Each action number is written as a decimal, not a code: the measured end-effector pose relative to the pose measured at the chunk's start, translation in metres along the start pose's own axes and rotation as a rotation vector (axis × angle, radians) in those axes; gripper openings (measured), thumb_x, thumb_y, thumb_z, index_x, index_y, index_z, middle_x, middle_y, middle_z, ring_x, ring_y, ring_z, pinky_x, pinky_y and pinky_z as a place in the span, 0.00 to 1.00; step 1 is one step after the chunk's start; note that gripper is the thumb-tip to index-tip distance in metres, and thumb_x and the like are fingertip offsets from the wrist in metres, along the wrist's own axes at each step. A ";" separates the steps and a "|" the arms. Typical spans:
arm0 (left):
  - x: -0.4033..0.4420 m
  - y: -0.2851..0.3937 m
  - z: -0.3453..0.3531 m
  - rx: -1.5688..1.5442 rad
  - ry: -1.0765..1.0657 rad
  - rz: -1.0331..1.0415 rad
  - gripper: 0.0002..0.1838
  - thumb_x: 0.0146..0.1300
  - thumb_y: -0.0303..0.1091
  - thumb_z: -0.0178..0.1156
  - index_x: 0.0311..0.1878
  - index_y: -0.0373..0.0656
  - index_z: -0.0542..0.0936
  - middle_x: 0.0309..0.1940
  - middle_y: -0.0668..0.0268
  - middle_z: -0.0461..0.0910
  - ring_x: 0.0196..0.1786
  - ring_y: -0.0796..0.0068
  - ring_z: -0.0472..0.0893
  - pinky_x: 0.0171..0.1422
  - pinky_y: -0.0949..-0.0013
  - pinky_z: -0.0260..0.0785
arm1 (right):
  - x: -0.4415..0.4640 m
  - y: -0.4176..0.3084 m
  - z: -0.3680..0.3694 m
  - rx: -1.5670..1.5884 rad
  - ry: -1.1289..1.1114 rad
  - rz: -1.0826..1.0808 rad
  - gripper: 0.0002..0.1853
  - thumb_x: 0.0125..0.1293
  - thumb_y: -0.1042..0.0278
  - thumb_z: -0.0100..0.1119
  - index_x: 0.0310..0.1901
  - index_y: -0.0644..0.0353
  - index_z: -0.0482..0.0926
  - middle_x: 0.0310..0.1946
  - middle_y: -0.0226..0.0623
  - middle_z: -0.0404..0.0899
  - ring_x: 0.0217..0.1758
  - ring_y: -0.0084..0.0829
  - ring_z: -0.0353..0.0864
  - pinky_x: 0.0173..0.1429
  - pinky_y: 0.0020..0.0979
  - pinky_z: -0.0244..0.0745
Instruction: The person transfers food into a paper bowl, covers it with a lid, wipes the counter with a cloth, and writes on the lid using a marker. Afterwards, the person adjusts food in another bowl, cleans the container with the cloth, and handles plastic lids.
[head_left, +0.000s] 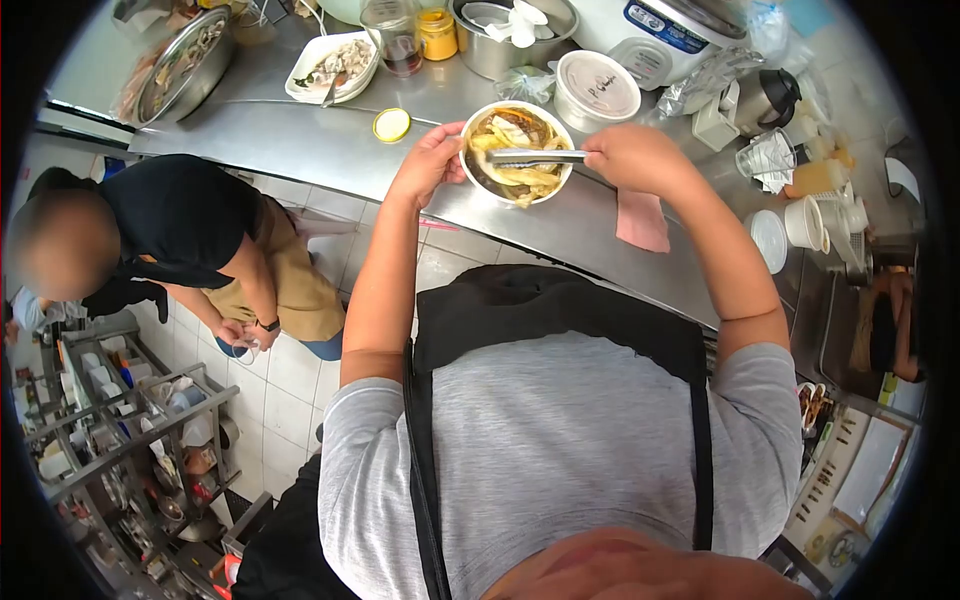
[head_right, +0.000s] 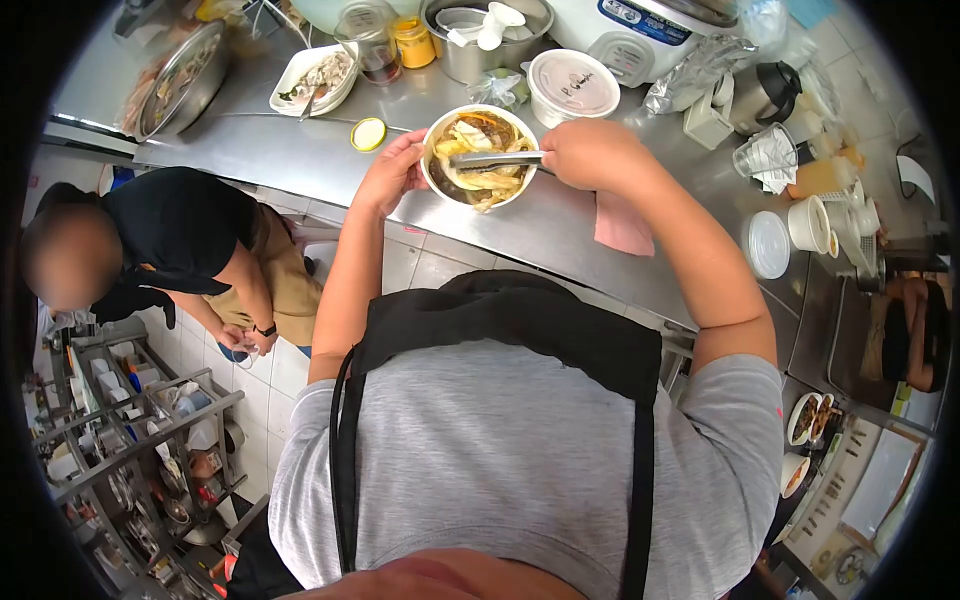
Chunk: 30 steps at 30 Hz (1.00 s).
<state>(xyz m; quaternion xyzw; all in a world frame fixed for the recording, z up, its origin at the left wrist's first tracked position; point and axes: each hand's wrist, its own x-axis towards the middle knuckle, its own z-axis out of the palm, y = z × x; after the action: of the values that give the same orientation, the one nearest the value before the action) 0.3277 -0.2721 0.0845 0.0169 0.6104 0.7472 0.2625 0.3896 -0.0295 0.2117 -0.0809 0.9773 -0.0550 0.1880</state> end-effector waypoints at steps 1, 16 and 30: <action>0.000 0.000 0.000 0.009 0.010 0.000 0.17 0.59 0.35 0.49 0.51 0.42 0.68 0.20 0.75 0.71 0.20 0.87 0.70 0.26 0.82 0.66 | 0.003 -0.003 0.001 -0.011 -0.050 0.021 0.12 0.55 0.61 0.48 0.40 0.50 0.77 0.33 0.36 0.78 0.38 0.36 0.76 0.40 0.37 0.70; -0.001 0.000 0.003 0.001 0.029 0.023 0.16 0.58 0.34 0.48 0.49 0.40 0.69 0.20 0.74 0.72 0.19 0.87 0.69 0.25 0.82 0.65 | -0.053 0.011 -0.040 -0.261 0.149 -0.139 0.10 0.49 0.66 0.53 0.35 0.52 0.78 0.26 0.37 0.77 0.32 0.39 0.76 0.36 0.37 0.69; 0.004 -0.004 0.001 -0.025 0.024 0.030 0.15 0.58 0.33 0.48 0.48 0.39 0.69 0.21 0.73 0.72 0.18 0.87 0.68 0.24 0.82 0.64 | -0.043 -0.012 -0.050 -0.292 0.161 -0.154 0.09 0.50 0.64 0.53 0.34 0.49 0.79 0.24 0.37 0.77 0.30 0.39 0.76 0.32 0.38 0.70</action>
<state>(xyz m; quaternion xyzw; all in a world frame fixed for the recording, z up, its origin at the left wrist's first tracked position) 0.3264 -0.2691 0.0805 0.0138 0.6036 0.7589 0.2440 0.4119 -0.0293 0.2745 -0.1772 0.9777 0.0667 0.0906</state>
